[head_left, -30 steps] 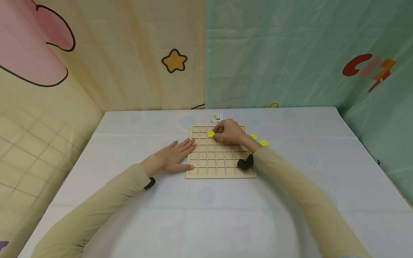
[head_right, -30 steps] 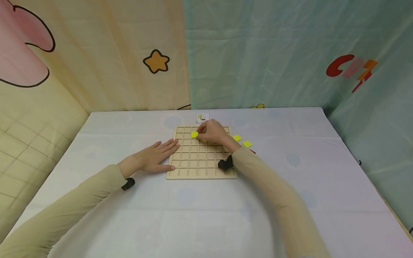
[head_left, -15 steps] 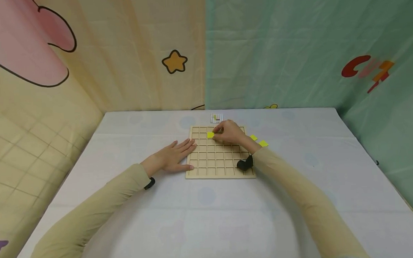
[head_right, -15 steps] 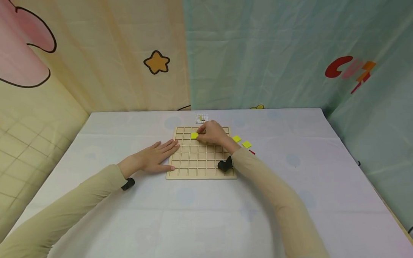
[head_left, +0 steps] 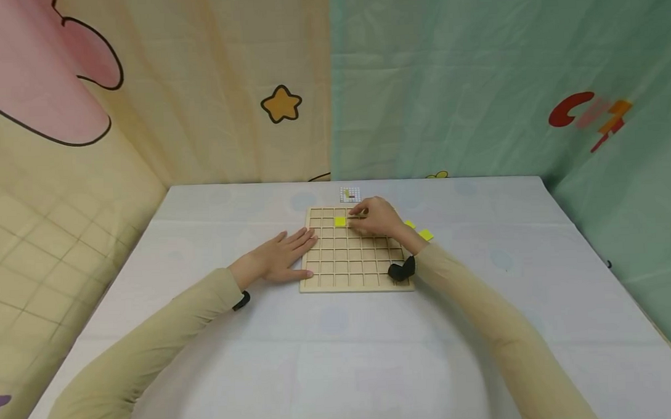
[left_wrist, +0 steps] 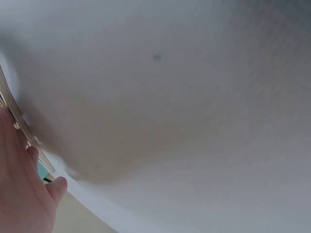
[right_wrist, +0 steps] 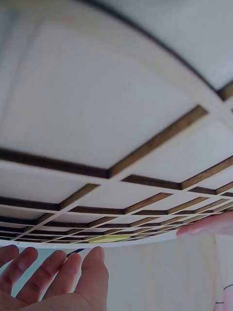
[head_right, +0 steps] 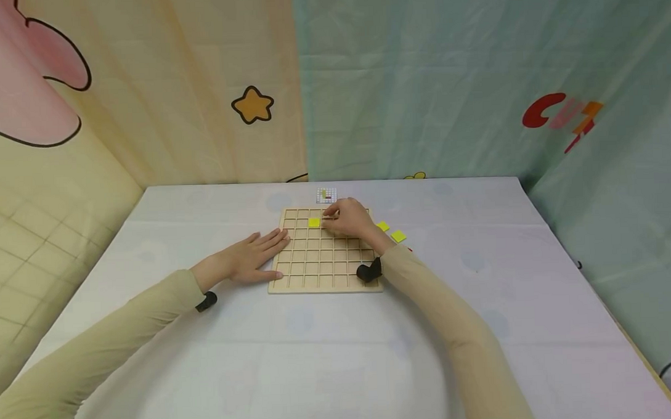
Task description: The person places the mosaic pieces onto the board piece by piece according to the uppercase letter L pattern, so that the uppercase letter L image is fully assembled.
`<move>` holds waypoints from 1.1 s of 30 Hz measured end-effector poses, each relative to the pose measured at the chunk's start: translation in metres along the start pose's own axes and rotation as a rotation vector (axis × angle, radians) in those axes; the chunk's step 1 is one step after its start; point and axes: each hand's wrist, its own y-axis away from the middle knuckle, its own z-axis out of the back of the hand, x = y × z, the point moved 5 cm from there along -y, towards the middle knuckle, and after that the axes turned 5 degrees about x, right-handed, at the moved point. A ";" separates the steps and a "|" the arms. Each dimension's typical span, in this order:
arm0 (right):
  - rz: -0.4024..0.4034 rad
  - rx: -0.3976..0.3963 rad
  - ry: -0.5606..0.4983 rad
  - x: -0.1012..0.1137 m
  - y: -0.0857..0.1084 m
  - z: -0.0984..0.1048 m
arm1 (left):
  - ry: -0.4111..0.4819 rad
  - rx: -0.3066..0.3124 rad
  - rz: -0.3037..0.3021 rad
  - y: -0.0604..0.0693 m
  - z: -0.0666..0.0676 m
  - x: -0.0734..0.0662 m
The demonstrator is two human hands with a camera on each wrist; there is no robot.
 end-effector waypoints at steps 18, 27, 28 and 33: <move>-0.067 -0.044 0.012 -0.028 0.039 0.033 | 0.014 0.007 0.011 -0.002 -0.004 0.001; -0.089 -0.075 0.034 -0.053 0.065 0.049 | 0.000 0.024 0.017 -0.001 -0.004 0.002; -0.098 -0.076 0.033 -0.055 0.068 0.051 | -0.003 0.024 0.018 -0.001 -0.004 0.002; -0.120 -0.078 0.049 -0.066 0.078 0.056 | 0.000 0.023 0.015 -0.002 -0.003 0.001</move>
